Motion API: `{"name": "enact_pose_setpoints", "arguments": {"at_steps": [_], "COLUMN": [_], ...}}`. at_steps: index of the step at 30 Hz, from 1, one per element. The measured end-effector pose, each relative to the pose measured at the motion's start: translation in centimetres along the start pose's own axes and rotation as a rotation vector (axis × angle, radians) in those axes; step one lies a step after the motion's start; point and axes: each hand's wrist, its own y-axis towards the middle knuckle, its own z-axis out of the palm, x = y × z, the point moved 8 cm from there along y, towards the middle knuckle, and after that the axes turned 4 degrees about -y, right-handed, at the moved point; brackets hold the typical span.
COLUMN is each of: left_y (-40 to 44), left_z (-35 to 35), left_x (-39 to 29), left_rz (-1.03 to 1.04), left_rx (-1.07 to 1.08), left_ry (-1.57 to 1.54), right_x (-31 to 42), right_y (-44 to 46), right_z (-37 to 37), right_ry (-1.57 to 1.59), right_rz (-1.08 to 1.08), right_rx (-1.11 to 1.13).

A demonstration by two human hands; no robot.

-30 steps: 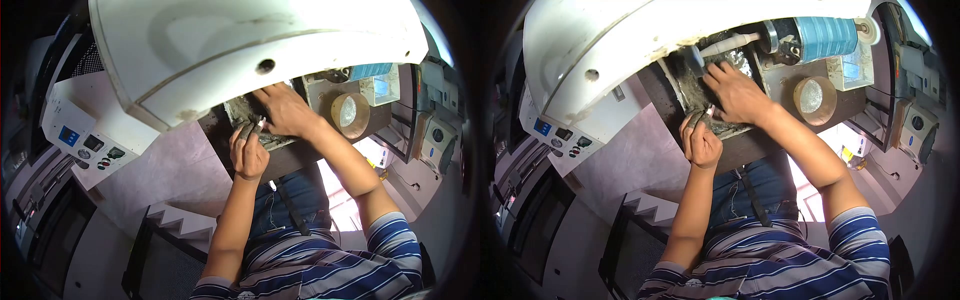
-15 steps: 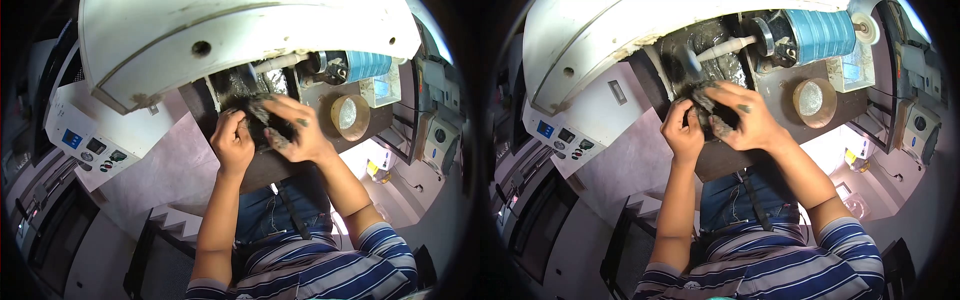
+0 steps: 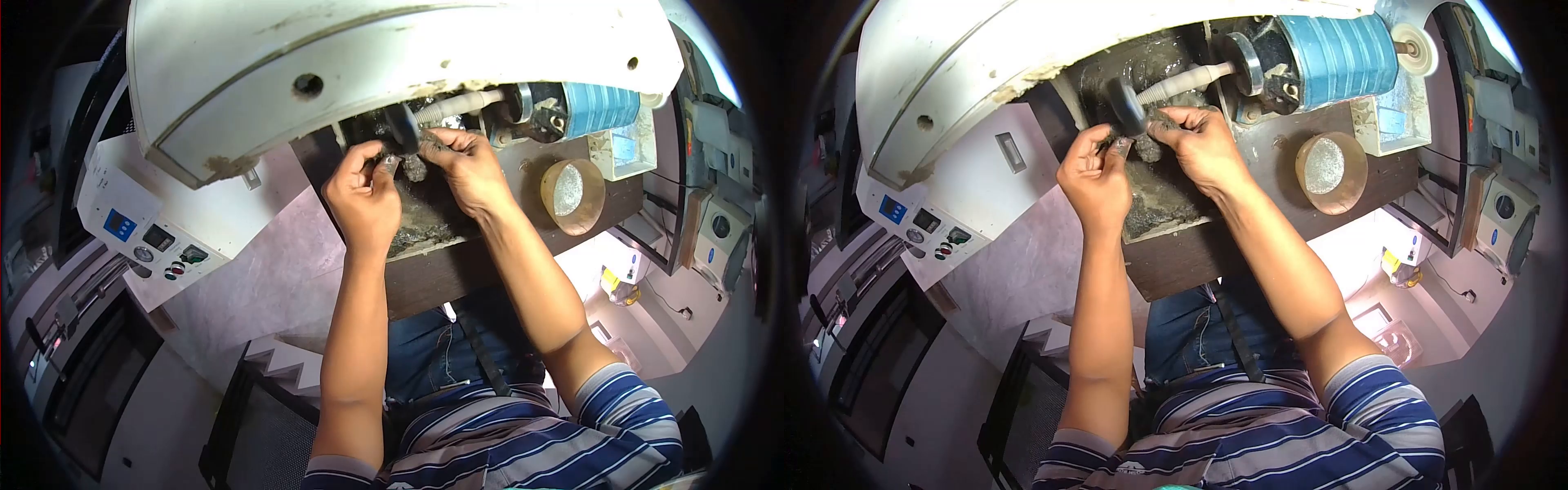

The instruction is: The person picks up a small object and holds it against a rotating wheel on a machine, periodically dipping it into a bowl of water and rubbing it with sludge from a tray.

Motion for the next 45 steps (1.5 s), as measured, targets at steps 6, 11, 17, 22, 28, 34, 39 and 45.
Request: {"name": "enact_pose_setpoints", "arguments": {"at_steps": [6, 11, 17, 22, 28, 34, 39, 45], "left_y": [-0.4, 0.1, 0.4, -0.7, 0.0, -1.4, -1.1, -0.5], "left_z": [-0.4, -0.3, -0.1, -0.4, -0.3, -0.7, -0.6, 0.0], "left_x": [0.0, 0.7, 0.2, -0.1, 0.5, 0.1, 0.2, 0.3], "left_rz": [-0.007, -0.002, -0.025, 0.055, -0.026, 0.107, 0.107, -0.032], "left_rx": [0.016, 0.013, -0.001, 0.001, -0.013, -0.027, -0.016, 0.045], "left_ry": [-0.056, -0.135, -0.073, -0.156, -0.085, -0.163, -0.153, -0.253], "right_x": [0.1, -0.2, -0.2, 0.2, 0.0, 0.2, -0.2, -0.3], "right_y": [-1.1, -0.9, -0.4, -1.6, -0.9, -2.1, -1.9, -1.9], "right_z": [0.4, 0.0, 0.0, 0.6, 0.1, 0.7, 0.4, -0.3], "right_ry": [-0.065, 0.007, -0.019, -0.061, -0.022, -0.015, 0.033, 0.022], "right_rz": [0.017, 0.003, -0.001, -0.009, 0.018, 0.023, 0.043, 0.031], "right_rx": [0.021, -0.022, -0.047, -0.016, -0.054, -0.023, -0.013, -0.058]}}
